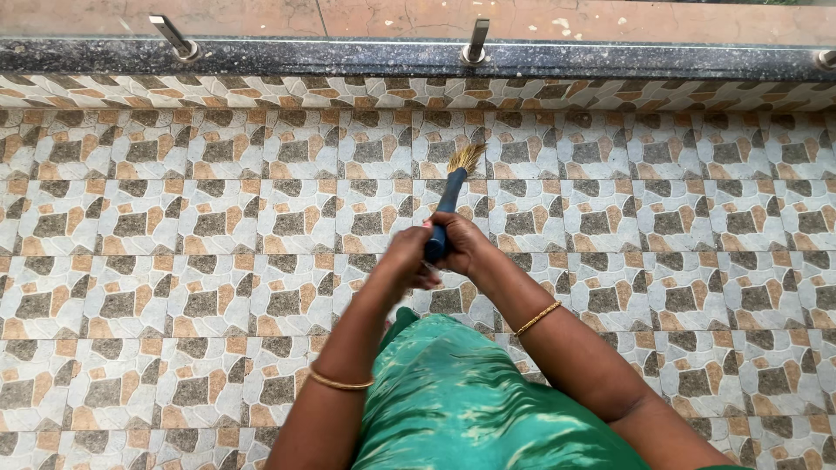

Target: The person sweeps the tiled floor of a balcony using a small broom, moving debris towards the edges.

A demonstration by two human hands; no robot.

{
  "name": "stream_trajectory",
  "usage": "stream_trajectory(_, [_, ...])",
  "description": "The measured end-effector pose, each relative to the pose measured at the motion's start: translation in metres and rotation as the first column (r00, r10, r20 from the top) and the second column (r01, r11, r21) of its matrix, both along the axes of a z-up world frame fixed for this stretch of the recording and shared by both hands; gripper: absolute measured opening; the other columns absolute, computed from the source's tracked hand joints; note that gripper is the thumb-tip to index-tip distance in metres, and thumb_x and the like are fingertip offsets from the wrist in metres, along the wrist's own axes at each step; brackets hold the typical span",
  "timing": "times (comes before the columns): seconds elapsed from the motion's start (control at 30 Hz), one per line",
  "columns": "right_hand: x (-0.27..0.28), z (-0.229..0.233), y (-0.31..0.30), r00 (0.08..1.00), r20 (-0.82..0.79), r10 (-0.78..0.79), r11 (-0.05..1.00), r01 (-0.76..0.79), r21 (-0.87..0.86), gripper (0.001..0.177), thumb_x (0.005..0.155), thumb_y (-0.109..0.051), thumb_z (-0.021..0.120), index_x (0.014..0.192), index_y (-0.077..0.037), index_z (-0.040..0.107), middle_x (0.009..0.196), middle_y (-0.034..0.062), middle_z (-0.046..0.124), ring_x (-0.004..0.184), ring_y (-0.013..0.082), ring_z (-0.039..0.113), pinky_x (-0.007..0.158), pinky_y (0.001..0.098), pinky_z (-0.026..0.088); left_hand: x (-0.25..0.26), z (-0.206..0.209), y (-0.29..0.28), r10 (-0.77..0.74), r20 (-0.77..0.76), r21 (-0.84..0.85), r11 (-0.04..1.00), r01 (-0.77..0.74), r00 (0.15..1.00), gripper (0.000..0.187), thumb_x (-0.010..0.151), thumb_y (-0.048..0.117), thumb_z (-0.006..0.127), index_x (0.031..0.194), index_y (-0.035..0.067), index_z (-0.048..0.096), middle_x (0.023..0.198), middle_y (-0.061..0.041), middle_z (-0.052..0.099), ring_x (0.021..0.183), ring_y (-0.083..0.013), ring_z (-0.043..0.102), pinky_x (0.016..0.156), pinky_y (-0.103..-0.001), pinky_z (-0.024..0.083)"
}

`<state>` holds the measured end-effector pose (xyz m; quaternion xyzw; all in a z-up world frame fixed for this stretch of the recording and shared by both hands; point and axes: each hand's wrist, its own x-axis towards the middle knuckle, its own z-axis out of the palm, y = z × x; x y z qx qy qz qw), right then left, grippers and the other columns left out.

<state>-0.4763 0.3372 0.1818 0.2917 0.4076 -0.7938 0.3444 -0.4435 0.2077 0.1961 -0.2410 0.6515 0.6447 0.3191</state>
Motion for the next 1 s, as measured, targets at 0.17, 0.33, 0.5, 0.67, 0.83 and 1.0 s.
stream_trajectory(0.17, [0.033,-0.033,-0.042,0.995,0.003,0.096,0.981,-0.094,-0.168,0.025,0.086,-0.006,0.063,0.104,0.001,0.049,0.073,0.0126,0.063,0.062,0.0243,0.067,0.061,0.0390,0.065,0.003,0.024,-0.093,0.184,-0.204,-0.071,0.977,-0.202,0.962,0.052,0.106,0.047,0.051,0.108,-0.002,0.069,0.072,-0.003,0.059,0.059,-0.0208,0.066,0.053,-0.034,0.048])
stream_trajectory(0.33, [0.042,-0.116,-0.044,0.982,0.080,0.168,0.979,-0.157,-0.130,0.028,0.090,-0.005,0.066,0.110,0.003,0.049,0.078,0.0145,0.065,0.060,0.0217,0.066,0.054,0.0316,0.062,0.015,-0.010,-0.115,0.380,-0.075,0.059,0.925,-0.377,0.922,0.036,0.098,0.045,0.056,0.114,0.013,0.066,0.102,-0.003,0.065,0.099,-0.0230,0.058,0.085,-0.049,0.047])
stream_trajectory(0.5, [0.015,-0.209,0.032,0.965,0.248,0.089,0.972,-0.030,-0.232,0.034,0.093,-0.003,0.066,0.114,0.004,0.041,0.083,0.0158,0.056,0.058,0.0161,0.059,0.047,0.0232,0.055,0.024,-0.051,-0.110,0.387,0.013,0.113,0.915,-0.386,0.922,0.039,0.095,0.040,0.057,0.121,0.013,0.066,0.117,-0.008,0.063,0.120,-0.0337,0.049,0.093,-0.060,0.044])
stream_trajectory(0.67, [0.003,-0.235,0.064,0.954,0.242,-0.176,0.984,0.180,0.005,0.029,0.090,-0.004,0.063,0.109,0.004,0.043,0.085,0.0143,0.057,0.062,0.0190,0.061,0.054,0.0282,0.060,0.022,-0.045,-0.124,0.395,0.049,0.103,0.911,-0.398,0.917,0.054,0.092,0.044,0.062,0.138,0.018,0.053,0.130,-0.006,0.063,0.131,-0.0359,0.046,0.099,-0.061,0.040])
stream_trajectory(0.83, [0.030,-0.164,-0.040,0.985,0.031,-0.170,0.985,0.171,-0.022,0.024,0.083,0.005,0.065,0.099,0.003,0.047,0.072,0.0134,0.059,0.057,0.0252,0.061,0.054,0.0395,0.058,0.001,-0.030,-0.133,0.414,0.045,0.136,0.899,-0.416,0.909,0.058,0.091,0.045,0.064,0.140,0.019,0.050,0.134,-0.008,0.062,0.132,-0.0362,0.046,0.102,-0.064,0.038])
stream_trajectory(1.0, [0.041,-0.108,-0.094,0.995,-0.065,0.072,0.993,-0.065,0.095,0.021,0.085,0.001,0.062,0.101,0.001,0.048,0.073,0.0116,0.059,0.057,0.0218,0.061,0.053,0.0365,0.059,-0.020,-0.019,-0.147,0.365,0.045,0.112,0.923,-0.368,0.930,0.059,0.090,0.048,0.064,0.139,0.017,0.053,0.135,-0.007,0.062,0.131,-0.0353,0.048,0.102,-0.064,0.037])
